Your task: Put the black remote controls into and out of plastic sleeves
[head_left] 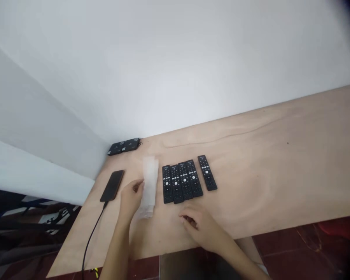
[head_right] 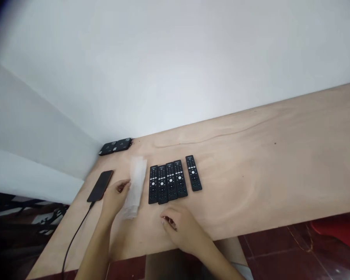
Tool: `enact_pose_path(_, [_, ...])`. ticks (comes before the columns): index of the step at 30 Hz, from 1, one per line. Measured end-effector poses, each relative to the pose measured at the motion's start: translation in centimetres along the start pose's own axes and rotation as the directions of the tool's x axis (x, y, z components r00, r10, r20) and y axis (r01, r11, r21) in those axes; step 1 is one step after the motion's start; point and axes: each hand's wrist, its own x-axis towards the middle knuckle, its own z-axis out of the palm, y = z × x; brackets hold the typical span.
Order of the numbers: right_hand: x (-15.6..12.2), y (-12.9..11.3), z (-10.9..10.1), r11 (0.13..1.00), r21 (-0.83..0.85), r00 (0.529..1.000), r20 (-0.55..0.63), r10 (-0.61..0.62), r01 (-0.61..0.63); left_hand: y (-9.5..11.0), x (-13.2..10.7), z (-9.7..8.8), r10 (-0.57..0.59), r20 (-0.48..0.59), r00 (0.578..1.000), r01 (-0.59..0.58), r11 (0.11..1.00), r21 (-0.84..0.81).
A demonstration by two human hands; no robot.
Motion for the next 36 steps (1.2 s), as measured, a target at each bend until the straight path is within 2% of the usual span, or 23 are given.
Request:
enact_pose_path(11, [0.1,-0.2,-0.2,0.999,-0.001,0.999,0.008,-0.039,0.039,0.2,-0.9,-1.9,0.07,0.065,0.995,-0.076,0.992,0.098])
enact_pose_path(18, [0.2,-0.3,-0.3,1.0,0.013,1.0,0.011,-0.029,0.029,-0.3,-1.3,-1.6,0.087,0.099,0.991,-0.1,0.987,0.129])
enact_pose_path(23, [0.2,-0.3,-0.3,1.0,0.013,1.0,0.006,-0.026,0.026,1.6,-1.1,-1.5,0.154,0.037,0.987,-0.158,0.968,0.195])
enact_pose_path(25, [0.2,-0.2,-0.2,1.0,0.012,1.0,0.006,-0.025,0.025,3.0,-0.6,-1.0,0.212,0.041,0.976,-0.216,0.955,0.204])
enact_pose_path(26, [0.2,-0.1,-0.1,1.0,0.012,1.0,0.007,-0.025,0.025,3.6,-0.2,-0.6,0.257,0.077,0.963,-0.268,0.942,0.204])
enact_pose_path(27, [0.2,0.0,-0.1,1.0,0.011,1.0,0.007,-0.025,0.025,4.1,0.2,0.0,0.312,0.136,0.94,-0.335,0.92,0.204])
enact_pose_path(29, [0.2,0.0,0.0,1.0,0.004,1.0,0.009,-0.026,0.026,4.4,1.4,1.3,0.422,0.291,0.859,-0.487,0.847,0.211])
enact_pose_path(30, [0.2,0.0,0.0,1.0,-0.002,1.0,0.009,-0.028,0.028,4.2,2.0,2.1,0.445,0.341,0.828,-0.531,0.817,0.224])
enact_pose_path(31, [0.2,0.1,0.1,1.0,-0.008,1.0,0.005,-0.029,0.029,3.7,2.6,2.7,0.448,0.363,0.817,-0.545,0.805,0.233])
enact_pose_path(36, [0.2,0.0,0.0,0.999,-0.025,0.999,-0.018,-0.031,0.031,-0.2,4.4,4.5,0.407,0.336,0.85,-0.503,0.816,0.285])
